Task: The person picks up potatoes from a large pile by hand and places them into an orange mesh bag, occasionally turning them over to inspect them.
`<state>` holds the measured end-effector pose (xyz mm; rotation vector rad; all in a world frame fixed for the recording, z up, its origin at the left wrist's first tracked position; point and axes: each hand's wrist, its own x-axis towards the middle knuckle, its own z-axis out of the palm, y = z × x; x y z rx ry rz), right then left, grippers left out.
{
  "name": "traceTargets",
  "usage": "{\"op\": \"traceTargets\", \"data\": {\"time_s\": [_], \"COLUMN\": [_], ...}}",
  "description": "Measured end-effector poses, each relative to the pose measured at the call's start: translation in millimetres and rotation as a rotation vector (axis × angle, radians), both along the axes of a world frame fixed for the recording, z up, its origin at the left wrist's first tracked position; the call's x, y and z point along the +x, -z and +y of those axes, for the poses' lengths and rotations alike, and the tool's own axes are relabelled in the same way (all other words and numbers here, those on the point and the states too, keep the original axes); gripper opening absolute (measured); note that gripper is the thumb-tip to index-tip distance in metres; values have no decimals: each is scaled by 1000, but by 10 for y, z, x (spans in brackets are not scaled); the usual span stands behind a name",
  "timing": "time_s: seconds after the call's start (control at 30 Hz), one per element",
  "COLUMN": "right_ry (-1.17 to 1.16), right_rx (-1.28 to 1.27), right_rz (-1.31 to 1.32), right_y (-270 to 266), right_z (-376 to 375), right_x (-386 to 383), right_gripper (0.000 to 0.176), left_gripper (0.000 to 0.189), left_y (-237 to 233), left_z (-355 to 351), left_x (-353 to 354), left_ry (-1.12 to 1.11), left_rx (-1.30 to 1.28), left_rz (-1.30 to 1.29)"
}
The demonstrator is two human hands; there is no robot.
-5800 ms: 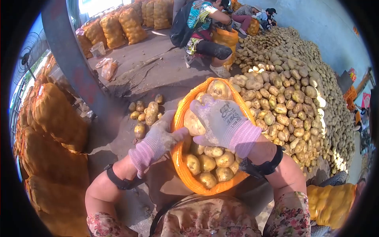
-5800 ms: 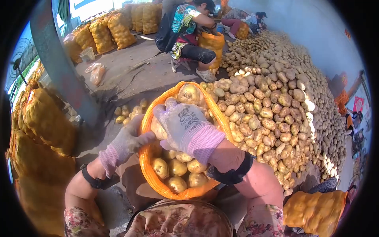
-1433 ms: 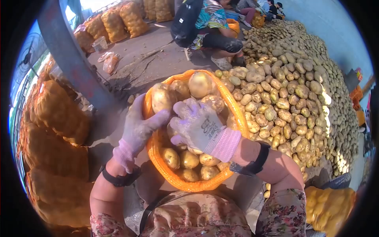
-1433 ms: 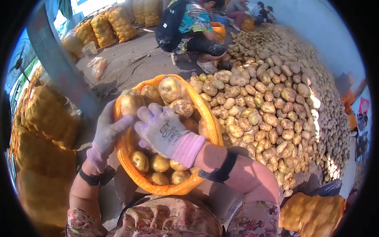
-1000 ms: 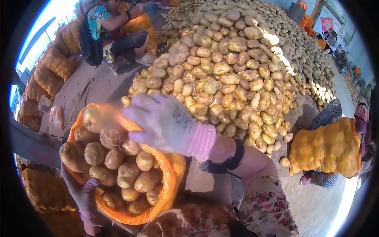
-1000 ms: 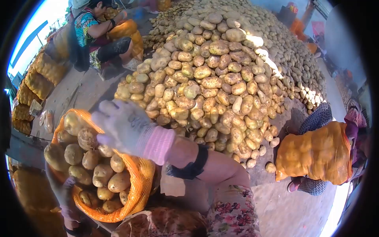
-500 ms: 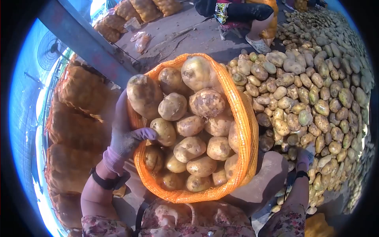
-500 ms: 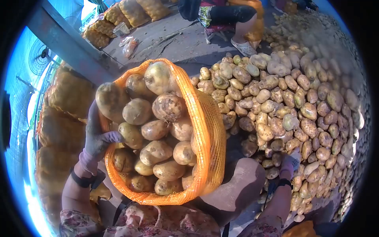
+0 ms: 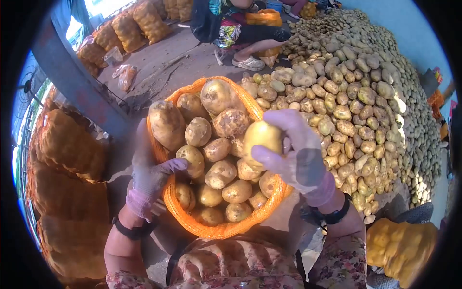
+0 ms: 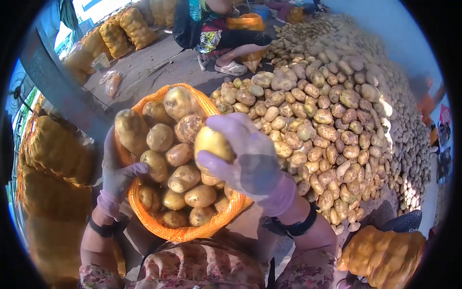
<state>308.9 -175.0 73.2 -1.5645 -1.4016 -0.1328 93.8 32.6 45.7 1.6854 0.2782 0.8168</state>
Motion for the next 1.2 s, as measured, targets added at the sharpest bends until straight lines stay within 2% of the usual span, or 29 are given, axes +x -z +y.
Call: {"op": "traceTargets", "data": {"time_s": [0.03,0.07,0.13,0.2,0.27,0.33,0.4,0.47,0.5,0.57,0.6,0.63,0.67,0.7,0.73,0.77,0.8,0.87,0.93,0.97,1.0,1.03,1.1,1.17,1.2], "right_ry": [86,236,209,245,265,329,360,514,678,989,1194,1510,1720,1796,1586,1638,1620,1521,1311,1197,1077,1085,947,666,364], "right_rx": [-150,-169,-165,-176,-136,-101,-21,4,27,44,0,-72,-271,-207,-164,-399,-477,-333,32,184,224,151,65,137,108], "right_rz": [-319,-595,-519,-517,-531,-525,-377,-233,-271,-213,54,-7,444,595,841,902,893,924,1108,1189,1240,1158,1185,1011,975], "right_y": [171,365,337,395,402,353,306,469,671,1421,1816,2297,2329,2519,2703,2930,3136,3434,3653,3641,3575,3543,2335,1506,1169], "right_z": [191,352,424,435,396,295,40,-351,-588,-1169,-1525,-1870,-2056,-2183,-2324,-2344,-2375,-2561,-2724,-2733,-2683,-2605,-1923,-1341,-1151], "right_x": [-128,-230,-226,-252,-272,-276,-129,289,580,1260,1467,1674,1664,1712,1672,1772,1848,1960,2120,2161,2231,2312,1804,1392,1223], "right_gripper": [43,38,34,34,37,48,55,54,45,35,31,35,51,59,67,70,71,73,77,80,80,82,88,88,87], "left_gripper": [110,109,109,110,111,112,114,115,116,117,117,117,117,117,117,118,121,122,123,123,125,125,124,118,116], "left_y": [34,77,31,51,69,83,42,-16,17,-52,-62,-66,-88,-166,-248,-222,-191,-179,-184,-136,-131,-93,-79,-88,-86], "left_z": [-4,13,-38,40,91,118,93,7,11,-110,-129,-143,-167,-291,-374,-307,-227,-169,-170,-104,-117,-90,-98,-113,-120], "left_x": [-19,-45,-29,-64,-89,-111,-97,-93,-120,-37,9,19,2,94,148,98,46,15,-3,-62,-73,-105,-116,-161,-180], "left_ry": [-47,-75,-76,-74,-109,-108,-97,-140,-150,-189,-175,-171,-183,-218,-274,-236,-229,-177,-184,-185,-211,-244,-290,-331,-311], "left_rx": [12,21,-74,13,84,111,86,49,52,42,21,3,-11,-56,-70,-68,2,-47,-67,4,16,58,92,168,135], "left_rz": [15,33,15,51,120,127,127,151,147,149,146,145,143,137,188,157,182,149,140,170,181,221,279,359,350]}}
